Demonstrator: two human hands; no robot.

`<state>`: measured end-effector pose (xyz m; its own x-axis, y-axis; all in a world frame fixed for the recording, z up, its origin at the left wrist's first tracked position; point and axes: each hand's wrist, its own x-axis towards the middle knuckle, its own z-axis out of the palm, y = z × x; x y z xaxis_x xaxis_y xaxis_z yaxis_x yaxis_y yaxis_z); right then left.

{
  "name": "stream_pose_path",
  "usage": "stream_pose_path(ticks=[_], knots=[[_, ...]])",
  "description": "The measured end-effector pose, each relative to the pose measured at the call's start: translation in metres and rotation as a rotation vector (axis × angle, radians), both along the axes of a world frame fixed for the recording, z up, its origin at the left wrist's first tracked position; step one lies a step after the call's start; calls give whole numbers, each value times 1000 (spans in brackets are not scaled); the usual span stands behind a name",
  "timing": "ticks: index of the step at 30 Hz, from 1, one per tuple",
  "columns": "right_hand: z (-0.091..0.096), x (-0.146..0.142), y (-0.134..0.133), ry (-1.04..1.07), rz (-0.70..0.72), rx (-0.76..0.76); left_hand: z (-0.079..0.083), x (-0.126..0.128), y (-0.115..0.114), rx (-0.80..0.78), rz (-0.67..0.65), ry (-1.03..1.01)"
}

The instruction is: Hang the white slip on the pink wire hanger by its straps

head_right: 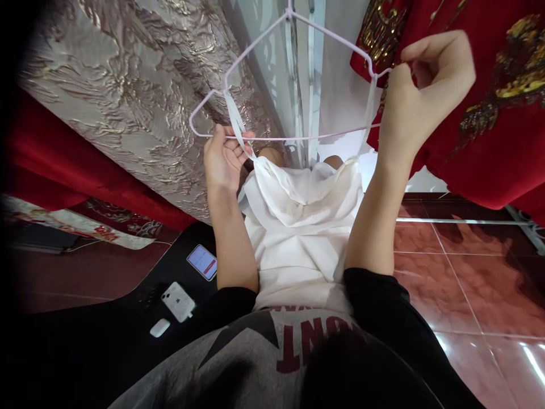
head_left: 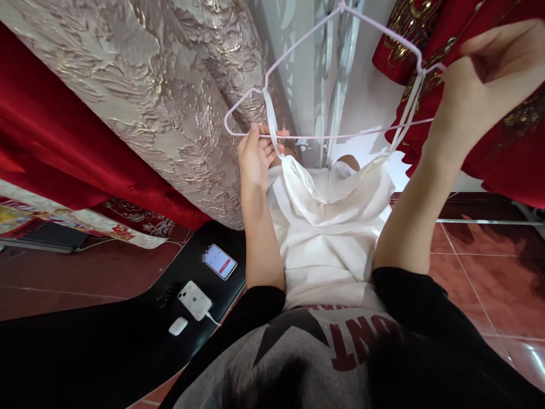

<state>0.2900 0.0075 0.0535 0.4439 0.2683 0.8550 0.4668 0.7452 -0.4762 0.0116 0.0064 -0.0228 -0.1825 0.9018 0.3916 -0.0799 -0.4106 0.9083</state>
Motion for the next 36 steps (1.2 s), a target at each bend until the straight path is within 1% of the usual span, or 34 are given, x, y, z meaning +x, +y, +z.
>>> stream_pose_path(ticks=[2,3,4,6,7,8,10,12,13,16,18,21,23,25,27,29,31,33,34,35,36], knots=[[0,-15,-6,39,33,120,-1,3,0,-6,-6,-19],[-2,-25,-9,25,76,134,-2,5,0,-13,-8,-37],[-6,-35,-11,-2,139,110,-3,6,1,-20,-12,-58],[-20,-54,-12,-111,316,-53,-5,8,1,-34,-33,-101],[-30,-62,-11,-190,378,-185,-6,8,0,-38,-48,-119],[-39,-69,-8,-257,384,-296,-6,7,0,-39,-65,-130],[-57,-78,-2,-333,303,-433,-4,3,-4,-51,-106,-122],[-68,-81,4,-348,229,-471,-1,-2,-11,-71,-138,-77],[-70,-81,5,-345,222,-475,2,-5,-16,-81,-150,-43],[-70,-77,4,-335,234,-472,11,-13,-32,-79,-188,75],[-67,-75,1,-330,222,-460,16,-18,-41,-48,-192,145],[-67,-73,-1,-335,190,-450,17,-22,-48,25,-195,238],[-69,-75,-2,-340,189,-453,17,-23,-49,64,-212,240],[-70,-77,-2,-343,198,-446,20,-21,-48,83,-219,178],[-70,-79,-2,-348,200,-429,29,-14,-46,88,-209,95],[-70,-79,-3,-353,203,-416,43,-6,-44,78,-212,-1],[-70,-77,-4,-360,217,-419,60,0,-43,75,-247,-126],[-69,-75,-4,-365,246,-428,72,1,-42,105,-279,-251],[-68,-74,-4,-365,261,-431,74,0,-42,135,-269,-298],[-68,-73,-4,-363,274,-432,74,-2,-41,173,-227,-330],[-68,-72,-4,-358,282,-431,72,-5,-40,212,-149,-348]])
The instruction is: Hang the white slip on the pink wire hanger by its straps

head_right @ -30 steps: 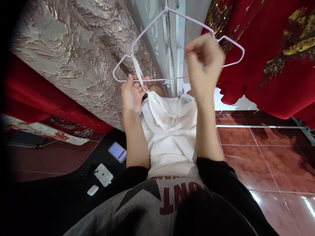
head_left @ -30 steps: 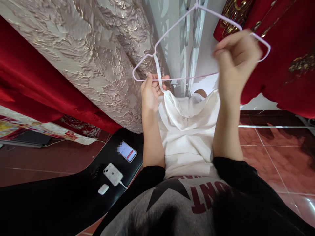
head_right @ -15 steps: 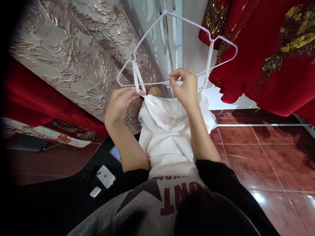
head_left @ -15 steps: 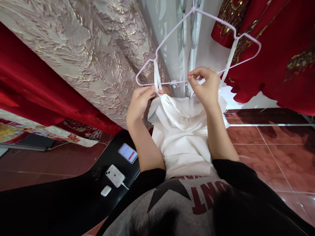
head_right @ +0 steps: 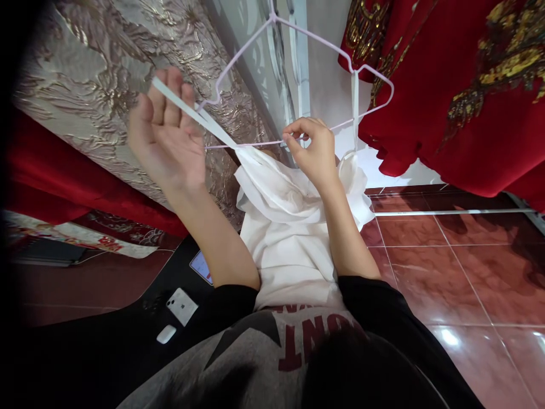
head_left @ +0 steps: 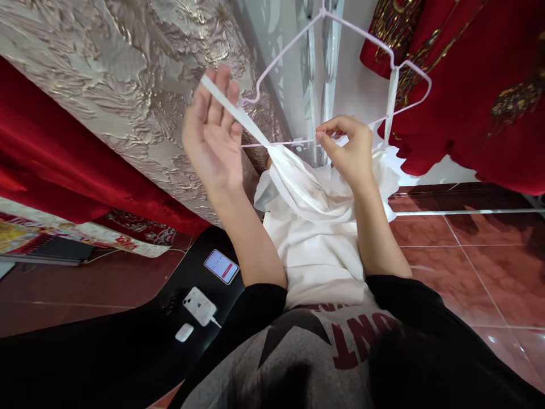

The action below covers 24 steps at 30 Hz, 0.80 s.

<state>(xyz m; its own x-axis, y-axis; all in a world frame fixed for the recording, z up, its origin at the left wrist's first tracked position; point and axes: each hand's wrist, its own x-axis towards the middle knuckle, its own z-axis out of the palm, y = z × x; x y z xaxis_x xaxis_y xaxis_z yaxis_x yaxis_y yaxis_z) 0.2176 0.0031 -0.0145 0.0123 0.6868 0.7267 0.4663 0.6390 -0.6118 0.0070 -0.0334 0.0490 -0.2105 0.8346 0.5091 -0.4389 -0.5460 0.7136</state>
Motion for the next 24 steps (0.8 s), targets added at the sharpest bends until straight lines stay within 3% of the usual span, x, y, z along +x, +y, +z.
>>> stream_pose_path(ticks=[5,7,9,15,19,21,24], knots=[[-1,0,1,10,-3,12,-38,-15,19,-23,647,28],[-1,-1,1,7,-5,22,-54,-17,29,-51,758,42],[-1,-2,1,9,-9,34,-65,-17,36,-82,706,22],[-2,-6,-2,-9,30,82,-70,-1,38,-199,198,133],[-2,-1,-5,-49,76,129,-66,11,34,-158,111,117],[-4,10,-4,11,-22,205,-65,13,34,-165,96,94],[-13,40,8,193,-296,346,-64,11,33,-174,58,72]])
